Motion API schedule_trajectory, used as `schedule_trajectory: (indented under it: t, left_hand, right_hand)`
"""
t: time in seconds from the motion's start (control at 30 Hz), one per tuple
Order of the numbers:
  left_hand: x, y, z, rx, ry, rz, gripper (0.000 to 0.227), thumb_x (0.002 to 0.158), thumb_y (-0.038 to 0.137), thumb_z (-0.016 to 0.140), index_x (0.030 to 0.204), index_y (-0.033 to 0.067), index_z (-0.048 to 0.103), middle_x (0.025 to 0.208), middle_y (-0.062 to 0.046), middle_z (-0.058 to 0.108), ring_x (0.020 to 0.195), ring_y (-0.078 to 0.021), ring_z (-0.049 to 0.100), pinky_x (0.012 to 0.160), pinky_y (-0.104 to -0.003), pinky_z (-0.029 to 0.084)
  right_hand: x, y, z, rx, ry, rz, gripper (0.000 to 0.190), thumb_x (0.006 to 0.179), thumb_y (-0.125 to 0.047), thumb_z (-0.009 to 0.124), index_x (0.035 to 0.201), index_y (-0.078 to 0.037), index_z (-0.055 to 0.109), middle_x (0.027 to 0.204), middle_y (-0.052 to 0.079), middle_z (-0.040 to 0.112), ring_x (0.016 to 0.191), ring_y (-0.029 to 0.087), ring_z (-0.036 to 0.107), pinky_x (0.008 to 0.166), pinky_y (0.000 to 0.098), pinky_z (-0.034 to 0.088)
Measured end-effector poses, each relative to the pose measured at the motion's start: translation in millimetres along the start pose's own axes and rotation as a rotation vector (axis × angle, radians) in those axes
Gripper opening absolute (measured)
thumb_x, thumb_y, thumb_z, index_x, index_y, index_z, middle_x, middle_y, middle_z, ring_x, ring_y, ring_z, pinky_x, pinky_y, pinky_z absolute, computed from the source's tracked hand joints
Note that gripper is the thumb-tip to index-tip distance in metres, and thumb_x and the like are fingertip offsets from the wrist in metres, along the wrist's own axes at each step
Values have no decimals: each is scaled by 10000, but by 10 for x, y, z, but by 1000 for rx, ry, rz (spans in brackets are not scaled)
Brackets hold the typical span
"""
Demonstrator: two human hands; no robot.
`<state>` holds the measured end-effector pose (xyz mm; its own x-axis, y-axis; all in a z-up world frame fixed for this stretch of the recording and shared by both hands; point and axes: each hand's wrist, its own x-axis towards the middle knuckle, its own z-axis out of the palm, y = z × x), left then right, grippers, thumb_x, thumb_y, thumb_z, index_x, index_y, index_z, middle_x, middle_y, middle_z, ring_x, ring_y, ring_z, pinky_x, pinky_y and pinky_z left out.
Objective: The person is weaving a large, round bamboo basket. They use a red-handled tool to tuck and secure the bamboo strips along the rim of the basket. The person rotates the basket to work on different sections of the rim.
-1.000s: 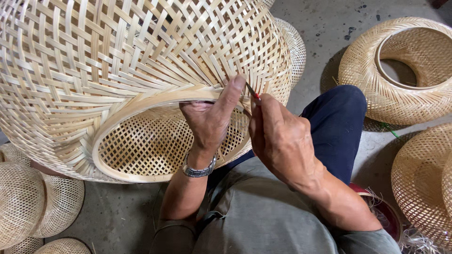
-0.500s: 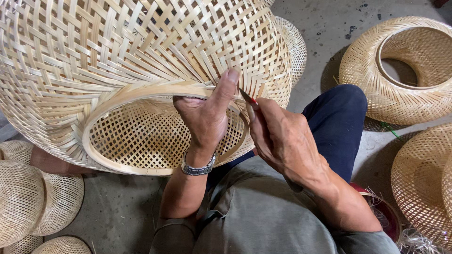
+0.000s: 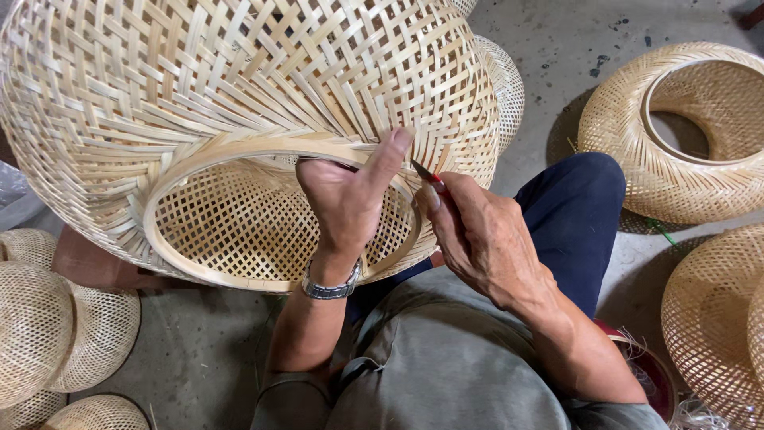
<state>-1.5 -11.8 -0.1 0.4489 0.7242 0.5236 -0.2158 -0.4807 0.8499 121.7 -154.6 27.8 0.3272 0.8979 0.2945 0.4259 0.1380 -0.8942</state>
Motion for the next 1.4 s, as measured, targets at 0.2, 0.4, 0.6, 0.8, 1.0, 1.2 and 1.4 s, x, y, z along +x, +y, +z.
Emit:
schedule_trajectory:
  t: [0.2,0.4,0.6,0.8,1.0,1.2,1.4]
  left_hand:
    - [2,159,82,-51,48,-34,113,1018,50,758,1091,-36,767,922,-106,778,758,-79,715,658,-198,568]
    - [46,198,40,79,-83,-113,198,995,21,755,800,-2,779,927,-124,843,713,-118,811,482,-215,433]
    - [-71,128,69,-102,-8,-67,215,1004,22,706,1200,-25,633,1143,-131,719,1001,-88,708,889,-252,602]
    - [-100,-77,-100,-791,-74,-55,327,1177,87,619,864,6,660,819,-19,638,703,-30,536,694,-167,479]
    - [-47,74,-46,-671,-59,-143,351,1148,239,629,914,-21,666,856,-62,654,784,-99,580,751,-273,504]
    - [-12,190,-20,-678,-54,-210,305,1084,280,606,1041,-14,674,959,-67,676,891,-130,629,849,-319,549]
    - [-26,132,-47,-638,-65,-195,316,1142,271,616,1033,-21,665,882,-63,658,805,-113,605,768,-271,508]
  right_hand:
    - [-15,55,-50,68,37,-6,185,1038,-87,583,1183,23,612,718,80,709,579,150,772,452,270,572]
    - [37,129,-28,-82,120,-152,170,1074,-97,587,1187,28,615,700,68,655,572,137,660,529,291,512]
    - [91,173,1,37,110,41,173,1093,-148,566,1066,3,648,645,40,640,546,80,613,487,262,487]
    - [79,84,-40,-57,81,55,211,1068,-154,563,1160,13,655,754,93,690,579,165,638,536,313,501]
    - [-60,-85,-147,-287,49,-90,272,1044,-134,545,1241,25,645,1007,207,689,819,343,696,735,389,543]
    - [-62,-123,-104,-88,-28,-149,318,1100,-149,500,1348,27,591,958,141,723,834,214,749,716,331,588]
    - [41,-66,2,70,-49,98,230,1079,-164,516,1227,-6,594,822,50,750,552,103,609,519,264,524]
